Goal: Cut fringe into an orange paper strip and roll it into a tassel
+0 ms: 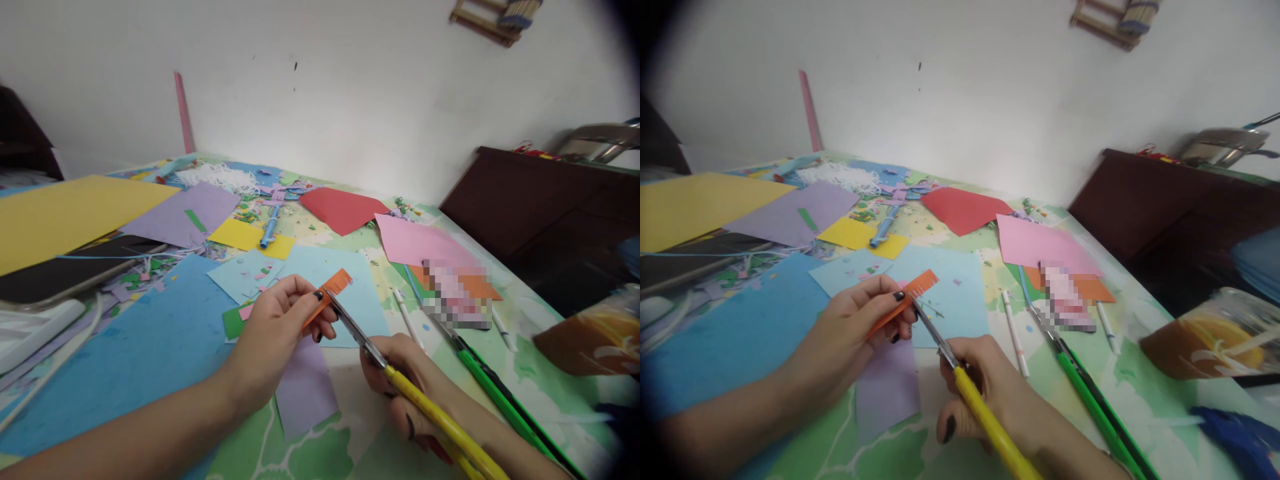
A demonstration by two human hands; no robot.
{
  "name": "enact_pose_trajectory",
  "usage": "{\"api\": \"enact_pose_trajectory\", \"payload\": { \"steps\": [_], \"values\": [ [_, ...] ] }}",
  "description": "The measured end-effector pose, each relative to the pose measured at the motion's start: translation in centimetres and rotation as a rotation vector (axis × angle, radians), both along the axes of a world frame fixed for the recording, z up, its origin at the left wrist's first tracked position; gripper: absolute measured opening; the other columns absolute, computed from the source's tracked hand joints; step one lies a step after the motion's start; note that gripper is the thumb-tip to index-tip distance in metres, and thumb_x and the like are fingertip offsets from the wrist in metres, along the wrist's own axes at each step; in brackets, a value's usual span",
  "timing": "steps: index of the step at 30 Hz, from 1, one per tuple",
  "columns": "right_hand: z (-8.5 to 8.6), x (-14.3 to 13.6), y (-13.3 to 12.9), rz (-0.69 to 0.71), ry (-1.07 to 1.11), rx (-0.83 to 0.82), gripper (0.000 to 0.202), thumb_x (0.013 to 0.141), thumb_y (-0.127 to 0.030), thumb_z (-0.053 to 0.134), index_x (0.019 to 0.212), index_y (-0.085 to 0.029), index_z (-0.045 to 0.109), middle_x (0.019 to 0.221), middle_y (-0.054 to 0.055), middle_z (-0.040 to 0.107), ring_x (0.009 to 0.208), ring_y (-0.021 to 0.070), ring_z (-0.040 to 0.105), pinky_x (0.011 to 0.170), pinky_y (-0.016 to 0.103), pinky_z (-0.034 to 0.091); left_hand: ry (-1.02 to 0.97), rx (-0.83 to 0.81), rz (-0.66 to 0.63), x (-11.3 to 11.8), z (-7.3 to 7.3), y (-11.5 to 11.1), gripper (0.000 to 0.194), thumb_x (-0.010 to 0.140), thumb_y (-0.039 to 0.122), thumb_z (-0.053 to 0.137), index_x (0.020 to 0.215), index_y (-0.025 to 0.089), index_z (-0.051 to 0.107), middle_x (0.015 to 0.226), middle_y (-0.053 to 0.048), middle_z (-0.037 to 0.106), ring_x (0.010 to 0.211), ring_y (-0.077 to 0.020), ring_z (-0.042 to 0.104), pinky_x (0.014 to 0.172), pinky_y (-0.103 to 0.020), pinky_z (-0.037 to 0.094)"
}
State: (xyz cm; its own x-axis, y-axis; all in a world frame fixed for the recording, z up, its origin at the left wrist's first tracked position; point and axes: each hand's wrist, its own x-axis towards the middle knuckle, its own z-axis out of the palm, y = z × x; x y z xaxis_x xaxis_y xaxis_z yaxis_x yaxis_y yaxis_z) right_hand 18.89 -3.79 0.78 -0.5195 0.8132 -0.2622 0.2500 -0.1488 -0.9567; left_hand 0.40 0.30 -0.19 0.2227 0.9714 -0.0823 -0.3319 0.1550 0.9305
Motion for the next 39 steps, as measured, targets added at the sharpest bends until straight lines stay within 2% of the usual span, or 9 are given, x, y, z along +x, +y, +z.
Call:
{"api": "enact_pose_trajectory", "payload": {
  "steps": [4, 8, 12, 15, 19, 24, 30, 39],
  "values": [
    [0.9, -0.3, -0.1, -0.035, -0.080, -0.043, 0.046, 0.064, -0.042, 0.073, 0.065, -0.021, 0.032, 0.057, -0.010, 0.027, 0.038, 0.0005, 0.026, 0.033, 0.014, 0.030, -0.002, 0.011, 0.008, 0.1, -0.1, 0.1, 0.013, 0.082, 0.020, 0.053, 0.070, 0.017, 0.052, 0.062, 0.002, 0.063, 0.054, -0.0091, 0.056, 0.056, -0.023, 0.040],
    [1.1, -0.3, 0.1, -0.005, -0.084, 0.010, 0.044, 0.064, -0.039, 0.072, 0.063, -0.020, 0.033, 0.056, -0.010, 0.026, 0.043, 0.0026, 0.026, 0.035, 0.015, 0.026, 0.006, 0.014, 0.013, 0.1, -0.2, 0.1, 0.012, 0.082, 0.020, 0.053, 0.070, 0.017, 0.053, 0.062, 0.002, 0.063, 0.055, -0.0093, 0.057, 0.056, -0.023, 0.040],
    [0.4, -0.3, 0.1, -0.010, -0.026, 0.054, 0.048, 0.066, -0.050, 0.071, 0.063, -0.020, 0.033, 0.057, -0.009, 0.026, 0.045, 0.0034, 0.022, 0.035, 0.015, 0.023, 0.012, 0.007, 0.009, 0.0, -0.2, 0.0, 0.012, 0.082, 0.019, 0.054, 0.070, 0.017, 0.052, 0.062, 0.002, 0.064, 0.054, -0.0093, 0.057, 0.056, -0.023, 0.040],
    [0.1, -0.4, -0.1, -0.044, 0.001, 0.051, 0.056, 0.063, -0.061, 0.070, 0.063, -0.020, 0.032, 0.059, -0.009, 0.024, 0.046, 0.0032, 0.020, 0.034, 0.014, 0.021, 0.002, 0.000, 0.004, 0.0, -0.2, 0.0, 0.012, 0.082, 0.019, 0.054, 0.070, 0.017, 0.052, 0.061, 0.002, 0.063, 0.054, -0.0091, 0.056, 0.055, -0.023, 0.040],
    [0.0, -0.5, -0.2, -0.053, 0.013, 0.044, 0.059, 0.060, -0.064, 0.071, 0.062, -0.020, 0.032, 0.058, -0.008, 0.025, 0.046, 0.0034, 0.020, 0.034, 0.014, 0.020, 0.000, -0.004, 0.006, 0.0, -0.2, 0.1, 0.011, 0.082, 0.019, 0.054, 0.071, 0.017, 0.053, 0.062, 0.002, 0.064, 0.054, -0.0090, 0.057, 0.056, -0.023, 0.040],
    [0.0, -0.6, 0.0, -0.084, 0.038, 0.024, 0.055, 0.062, -0.054, 0.075, 0.061, -0.020, 0.032, 0.058, -0.009, 0.026, 0.044, 0.0022, 0.022, 0.032, 0.013, 0.023, -0.008, -0.003, -0.002, 0.0, -0.2, 0.0, 0.013, 0.082, 0.020, 0.054, 0.070, 0.017, 0.052, 0.063, 0.002, 0.064, 0.055, -0.0090, 0.057, 0.056, -0.023, 0.041],
    [0.0, -0.5, 0.1, -0.053, 0.082, 0.000, 0.049, 0.063, -0.041, 0.077, 0.060, -0.019, 0.033, 0.055, -0.010, 0.026, 0.040, 0.0007, 0.025, 0.030, 0.011, 0.026, -0.018, 0.001, -0.004, 0.0, -0.2, 0.1, 0.012, 0.082, 0.020, 0.054, 0.070, 0.017, 0.052, 0.062, 0.003, 0.063, 0.055, -0.0093, 0.057, 0.056, -0.023, 0.040],
    [-0.2, -0.4, 0.0, -0.053, 0.105, -0.023, 0.046, 0.065, -0.034, 0.076, 0.061, -0.019, 0.033, 0.053, -0.011, 0.028, 0.036, -0.0011, 0.025, 0.028, 0.011, 0.025, -0.005, -0.012, -0.009, 0.0, -0.1, 0.0, 0.013, 0.082, 0.022, 0.055, 0.070, 0.017, 0.053, 0.062, 0.003, 0.063, 0.054, -0.0090, 0.056, 0.056, -0.023, 0.040]
  ]
}}
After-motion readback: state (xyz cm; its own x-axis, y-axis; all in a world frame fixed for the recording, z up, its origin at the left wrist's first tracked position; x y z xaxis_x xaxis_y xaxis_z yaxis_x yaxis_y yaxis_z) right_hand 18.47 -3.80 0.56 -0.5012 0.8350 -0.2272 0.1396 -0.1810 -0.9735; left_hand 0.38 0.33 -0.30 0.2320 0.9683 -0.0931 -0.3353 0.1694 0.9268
